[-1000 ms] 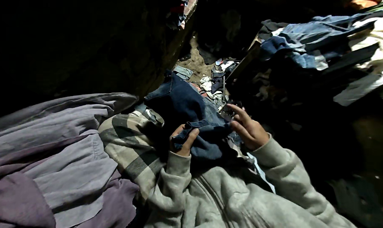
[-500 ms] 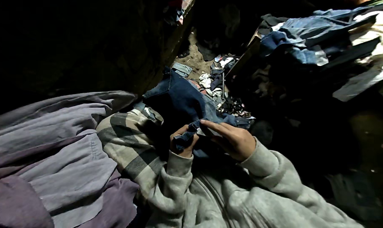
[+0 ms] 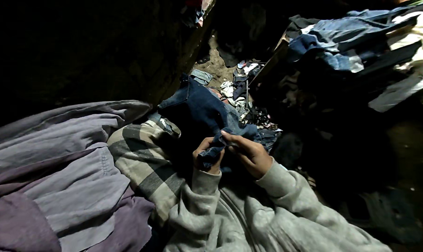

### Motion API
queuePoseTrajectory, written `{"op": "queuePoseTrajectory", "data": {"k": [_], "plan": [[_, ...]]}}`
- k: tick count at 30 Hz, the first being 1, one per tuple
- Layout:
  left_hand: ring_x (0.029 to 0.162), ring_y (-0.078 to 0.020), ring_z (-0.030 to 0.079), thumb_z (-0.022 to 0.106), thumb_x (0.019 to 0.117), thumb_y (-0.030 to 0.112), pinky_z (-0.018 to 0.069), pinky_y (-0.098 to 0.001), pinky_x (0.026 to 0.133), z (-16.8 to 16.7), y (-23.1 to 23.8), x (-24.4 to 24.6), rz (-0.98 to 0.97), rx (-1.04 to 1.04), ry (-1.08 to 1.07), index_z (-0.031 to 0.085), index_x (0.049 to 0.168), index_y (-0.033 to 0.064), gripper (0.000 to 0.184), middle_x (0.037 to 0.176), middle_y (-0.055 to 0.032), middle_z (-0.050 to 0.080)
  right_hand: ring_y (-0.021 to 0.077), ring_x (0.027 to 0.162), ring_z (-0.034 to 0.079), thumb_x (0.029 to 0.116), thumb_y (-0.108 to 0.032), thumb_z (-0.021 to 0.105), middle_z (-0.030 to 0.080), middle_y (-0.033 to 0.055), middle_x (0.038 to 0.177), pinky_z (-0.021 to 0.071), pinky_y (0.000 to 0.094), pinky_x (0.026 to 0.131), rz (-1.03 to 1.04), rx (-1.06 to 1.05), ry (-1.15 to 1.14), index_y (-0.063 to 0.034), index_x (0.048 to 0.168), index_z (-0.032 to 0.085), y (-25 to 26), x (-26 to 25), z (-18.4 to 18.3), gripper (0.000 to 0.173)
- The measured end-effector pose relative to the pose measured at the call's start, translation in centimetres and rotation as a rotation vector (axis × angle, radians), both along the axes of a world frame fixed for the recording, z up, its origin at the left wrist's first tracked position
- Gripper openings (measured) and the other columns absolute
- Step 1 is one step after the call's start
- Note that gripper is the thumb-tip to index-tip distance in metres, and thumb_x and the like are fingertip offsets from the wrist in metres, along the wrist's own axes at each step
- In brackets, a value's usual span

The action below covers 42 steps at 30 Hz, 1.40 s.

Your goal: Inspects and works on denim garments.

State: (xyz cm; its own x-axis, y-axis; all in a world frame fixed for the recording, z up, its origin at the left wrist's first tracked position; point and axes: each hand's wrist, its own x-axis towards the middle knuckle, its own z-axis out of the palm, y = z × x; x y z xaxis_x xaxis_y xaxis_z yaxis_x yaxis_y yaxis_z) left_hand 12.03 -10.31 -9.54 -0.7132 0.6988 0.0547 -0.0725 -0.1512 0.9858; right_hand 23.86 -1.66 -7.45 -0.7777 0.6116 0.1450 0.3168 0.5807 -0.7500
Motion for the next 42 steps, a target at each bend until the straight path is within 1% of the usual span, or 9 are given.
{"op": "queuePoseTrajectory", "data": {"k": [5, 11, 18, 23, 27, 32, 34, 39, 42], "plan": [[0.091, 0.0046, 0.065, 0.064, 0.0799, -0.011, 0.0516, -0.0138, 0.089, 0.6, -0.2, -0.4, -0.034, -0.063, -0.077, 0.068, 0.095, -0.0157, 0.016, 0.093, -0.0068, 0.074, 0.0289, 0.067, 0.067, 0.1016, -0.025, 0.054, 0.071, 0.0160, 0.090, 0.0560, 0.0460, 0.058, -0.002, 0.130, -0.096, -0.0141, 0.138, 0.066, -0.3, 0.3, 0.7, 0.040], [0.089, 0.0032, 0.065, 0.064, 0.0794, -0.013, 0.0521, -0.0144, 0.087, 1.0, -0.2, 0.2, 0.019, -0.013, -0.094, 0.068, 0.091, -0.0161, 0.013, 0.091, -0.0064, 0.073, 0.0295, 0.065, 0.067, 0.1011, -0.027, 0.056, 0.070, 0.0161, 0.087, 0.0565, 0.0455, 0.057, -0.017, 0.219, -0.097, -0.0163, 0.140, 0.065, -0.4, 0.9, 1.1, 0.041], [0.086, -0.0048, 0.066, 0.070, 0.0810, -0.003, 0.0516, -0.0132, 0.083, -0.2, 0.5, 0.8, 0.121, 0.093, 0.300, 0.072, 0.086, -0.0159, 0.014, 0.086, -0.0181, 0.071, 0.0258, 0.074, 0.070, 0.1039, -0.023, 0.052, 0.073, 0.0153, 0.091, 0.0586, 0.0402, 0.069, -0.051, 0.141, 0.021, -0.0086, 0.133, 0.068, -0.7, 0.1, 0.0, 0.037], [0.090, -0.0024, 0.065, 0.064, 0.0811, -0.010, 0.0515, -0.0160, 0.086, 0.2, 0.1, 0.1, 0.056, 0.021, 0.047, 0.068, 0.091, -0.0194, 0.014, 0.091, -0.0147, 0.072, 0.0095, 0.084, 0.068, 0.1065, -0.026, 0.048, 0.074, 0.0120, 0.114, 0.0556, 0.0271, 0.079, 0.121, -0.119, 0.046, -0.0022, 0.139, 0.061, 0.8, 0.5, 0.7, 0.042], [0.088, 0.0042, 0.064, 0.061, 0.0807, -0.013, 0.0511, -0.0132, 0.086, 1.2, 0.1, -0.9, 0.018, -0.001, -0.113, 0.066, 0.089, -0.0162, 0.010, 0.087, -0.0052, 0.071, -0.0058, 0.062, 0.047, 0.0984, -0.050, 0.056, 0.060, -0.0056, 0.076, 0.0436, 0.0157, 0.059, 0.255, -0.364, 0.067, 0.0000, 0.147, 0.050, 3.7, 2.3, 3.2, 0.070], [0.088, 0.0044, 0.064, 0.069, 0.0867, 0.002, 0.0530, -0.0153, 0.083, 1.0, 0.1, -1.7, -0.251, 0.240, -0.017, 0.071, 0.087, -0.0080, 0.010, 0.088, 0.0001, 0.072, -0.0075, 0.078, 0.057, 0.0937, -0.012, 0.060, 0.068, -0.0014, 0.099, 0.0502, 0.0120, 0.069, 0.213, -0.241, 0.218, 0.0037, 0.115, 0.069, 8.2, 1.3, 5.4, 0.028], [0.089, 0.0057, 0.064, 0.071, 0.0921, 0.014, 0.0531, -0.0152, 0.084, 1.0, 0.4, -2.0, -0.346, 0.307, 0.015, 0.072, 0.088, -0.0025, 0.017, 0.089, 0.0037, 0.072, -0.0036, 0.087, 0.062, 0.0941, -0.016, 0.060, 0.071, 0.0007, 0.105, 0.0535, 0.0153, 0.074, 0.361, -0.263, 0.246, 0.0010, 0.107, 0.071, 9.1, -0.4, 5.6, 0.024], [0.088, 0.0026, 0.062, 0.070, 0.0959, 0.020, 0.0517, -0.0154, 0.082, 1.9, 0.4, -4.8, -0.399, 0.400, 0.232, 0.069, 0.090, -0.0030, 0.024, 0.087, -0.0012, 0.069, -0.0090, 0.083, 0.061, 0.0976, -0.026, 0.064, 0.070, -0.0086, 0.093, 0.0517, 0.0132, 0.073, 0.814, -0.618, 0.108, -0.0007, 0.105, 0.069, 10.1, -3.7, 4.7, 0.027], [0.089, 0.0036, 0.062, 0.066, 0.0989, 0.030, 0.0510, -0.0142, 0.083, 2.8, 0.1, -7.5, -0.476, 0.446, 0.337, 0.068, 0.092, 0.0011, 0.030, 0.088, 0.0010, 0.068, -0.0069, 0.072, 0.058, 0.0935, -0.017, 0.065, 0.068, -0.0026, 0.081, 0.0483, 0.0135, 0.066, 0.875, -0.517, -0.043, 0.0042, 0.097, 0.069, 11.5, -4.0, 4.9, 0.021]]}}
